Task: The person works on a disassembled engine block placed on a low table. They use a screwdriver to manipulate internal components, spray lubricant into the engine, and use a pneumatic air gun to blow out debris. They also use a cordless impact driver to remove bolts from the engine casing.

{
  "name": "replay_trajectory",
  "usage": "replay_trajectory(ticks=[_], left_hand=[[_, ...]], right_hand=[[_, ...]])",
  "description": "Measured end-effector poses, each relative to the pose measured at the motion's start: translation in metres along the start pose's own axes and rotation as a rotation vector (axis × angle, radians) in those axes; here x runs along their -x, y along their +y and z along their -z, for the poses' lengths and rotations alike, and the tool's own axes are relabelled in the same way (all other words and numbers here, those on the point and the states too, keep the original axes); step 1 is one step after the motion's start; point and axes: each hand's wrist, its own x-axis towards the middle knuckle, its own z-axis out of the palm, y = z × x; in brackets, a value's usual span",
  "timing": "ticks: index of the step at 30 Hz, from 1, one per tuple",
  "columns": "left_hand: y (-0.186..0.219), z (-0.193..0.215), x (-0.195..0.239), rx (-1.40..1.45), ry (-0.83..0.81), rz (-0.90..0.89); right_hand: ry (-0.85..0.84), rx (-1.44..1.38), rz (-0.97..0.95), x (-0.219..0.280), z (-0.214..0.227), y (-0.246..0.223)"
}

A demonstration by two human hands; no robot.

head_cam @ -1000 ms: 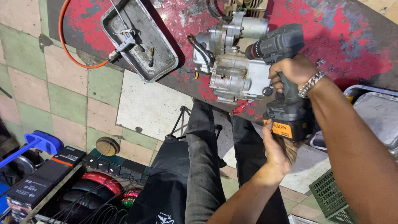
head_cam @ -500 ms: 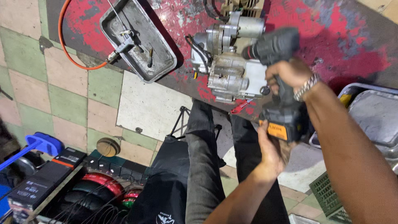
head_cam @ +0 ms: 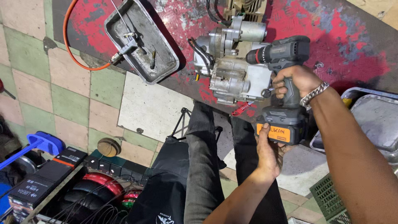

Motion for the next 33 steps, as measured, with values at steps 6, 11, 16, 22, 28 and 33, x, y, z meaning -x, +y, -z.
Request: replay_trajectory(ticks=[6, 11, 16, 22, 28, 33], left_hand=[[-0.002, -0.008, 0.001, 0.037, 0.018, 0.011], [0.004, -0.012, 0.001, 0.033, 0.023, 0.035], [0.011, -0.011, -0.004, 0.043, 0.028, 0.074], [0.001, -0.002, -0.013, 0.124, -0.063, 0.021], [0.002, -0.024, -0.009, 0.178, -0.098, 0.076], [0.005, -0.02, -0.007, 0.167, -0.052, 0.063]], right_hand=[[-0.088, 0.034, 0.028, -0.007, 0.009, -0.003], [-0.012, 0.066, -0.012, -0.009, 0.0, -0.006], [0.101, 0.121, -0.045, -0.013, -0.019, -0.013], [0.171, 0.201, -0.007, -0.008, -0.044, -0.021], [0.104, 0.297, -0.074, -0.014, -0.041, -0.034], [0.127, 0.299, -0.069, -0.014, -0.045, -0.034]])
